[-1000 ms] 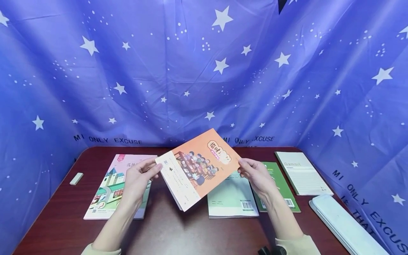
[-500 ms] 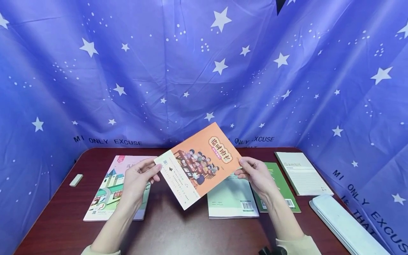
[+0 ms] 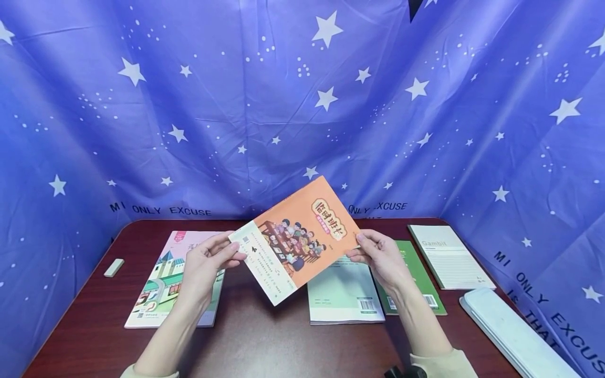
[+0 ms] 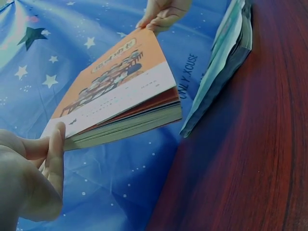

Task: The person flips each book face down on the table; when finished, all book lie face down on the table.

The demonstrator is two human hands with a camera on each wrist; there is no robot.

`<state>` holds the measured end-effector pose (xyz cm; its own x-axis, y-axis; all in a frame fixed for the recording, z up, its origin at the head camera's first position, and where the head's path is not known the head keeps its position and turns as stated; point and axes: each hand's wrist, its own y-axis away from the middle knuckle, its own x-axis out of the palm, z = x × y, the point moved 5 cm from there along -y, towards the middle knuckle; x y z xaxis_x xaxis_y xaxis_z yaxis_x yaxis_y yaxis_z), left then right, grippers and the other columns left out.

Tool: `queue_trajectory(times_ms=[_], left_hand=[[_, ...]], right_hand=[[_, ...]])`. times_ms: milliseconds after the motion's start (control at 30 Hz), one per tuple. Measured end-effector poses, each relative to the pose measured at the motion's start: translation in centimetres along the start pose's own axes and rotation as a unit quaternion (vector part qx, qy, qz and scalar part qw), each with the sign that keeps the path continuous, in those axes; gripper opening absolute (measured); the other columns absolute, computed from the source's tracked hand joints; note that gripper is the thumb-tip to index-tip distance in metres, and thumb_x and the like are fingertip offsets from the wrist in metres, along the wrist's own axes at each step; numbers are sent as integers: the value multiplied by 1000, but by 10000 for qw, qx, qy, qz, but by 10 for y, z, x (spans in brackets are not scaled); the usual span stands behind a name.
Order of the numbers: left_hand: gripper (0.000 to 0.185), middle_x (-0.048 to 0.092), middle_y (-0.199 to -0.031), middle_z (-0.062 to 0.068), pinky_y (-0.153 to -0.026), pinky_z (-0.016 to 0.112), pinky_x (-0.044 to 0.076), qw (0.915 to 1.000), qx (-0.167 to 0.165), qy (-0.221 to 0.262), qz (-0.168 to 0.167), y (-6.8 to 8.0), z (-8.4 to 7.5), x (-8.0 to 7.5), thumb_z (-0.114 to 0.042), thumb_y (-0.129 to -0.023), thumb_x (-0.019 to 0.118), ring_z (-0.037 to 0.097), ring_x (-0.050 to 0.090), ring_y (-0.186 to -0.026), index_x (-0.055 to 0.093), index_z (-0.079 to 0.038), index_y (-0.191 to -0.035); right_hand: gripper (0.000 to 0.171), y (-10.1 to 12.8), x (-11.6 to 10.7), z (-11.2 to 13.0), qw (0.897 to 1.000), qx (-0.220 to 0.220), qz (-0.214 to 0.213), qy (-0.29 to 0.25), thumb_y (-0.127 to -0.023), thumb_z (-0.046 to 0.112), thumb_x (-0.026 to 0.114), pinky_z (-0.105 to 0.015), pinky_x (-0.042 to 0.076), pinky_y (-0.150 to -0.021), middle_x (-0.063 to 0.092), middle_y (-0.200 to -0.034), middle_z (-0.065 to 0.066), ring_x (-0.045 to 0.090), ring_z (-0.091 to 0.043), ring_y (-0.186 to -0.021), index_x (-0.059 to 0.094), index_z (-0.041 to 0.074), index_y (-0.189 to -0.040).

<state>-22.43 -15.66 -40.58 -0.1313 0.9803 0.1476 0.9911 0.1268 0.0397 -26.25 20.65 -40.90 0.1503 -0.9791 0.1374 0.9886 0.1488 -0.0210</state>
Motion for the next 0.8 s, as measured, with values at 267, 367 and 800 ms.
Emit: queue_trajectory(times_ms=[267, 367, 800], left_hand=[[37, 75, -90, -8, -84, 26, 64, 9994, 224, 273, 73, 1, -2, 1, -6, -100, 65, 7, 78, -84, 58, 1, -136], [31, 76, -92, -6, -88, 28, 63, 9984, 356, 426, 130, 2, -3, 1, -8, -99, 67, 9, 79, -87, 62, -2, -129], [27, 81, -95, -3, -89, 29, 63, 9965, 502, 661, 129, 3, -5, 2, -18, -99, 69, 15, 79, -90, 68, 1, -118]], right_hand=[[15, 0, 2, 2, 9994, -236, 221, -142, -107, 18, 55, -27, 65, -82, 79, -94, -2, 78, -14, -82, 61, 6, -114], [17, 0, 2, 2, 9990, -286, 249, -225, -107, 21, 54, -27, 64, -86, 77, -98, -2, 78, -13, -86, 61, 8, -115], [21, 0, 5, 2, 9959, -134, 129, -883, -108, 25, 53, -28, 61, -96, 75, -113, -2, 77, -15, -98, 71, 14, -110]])
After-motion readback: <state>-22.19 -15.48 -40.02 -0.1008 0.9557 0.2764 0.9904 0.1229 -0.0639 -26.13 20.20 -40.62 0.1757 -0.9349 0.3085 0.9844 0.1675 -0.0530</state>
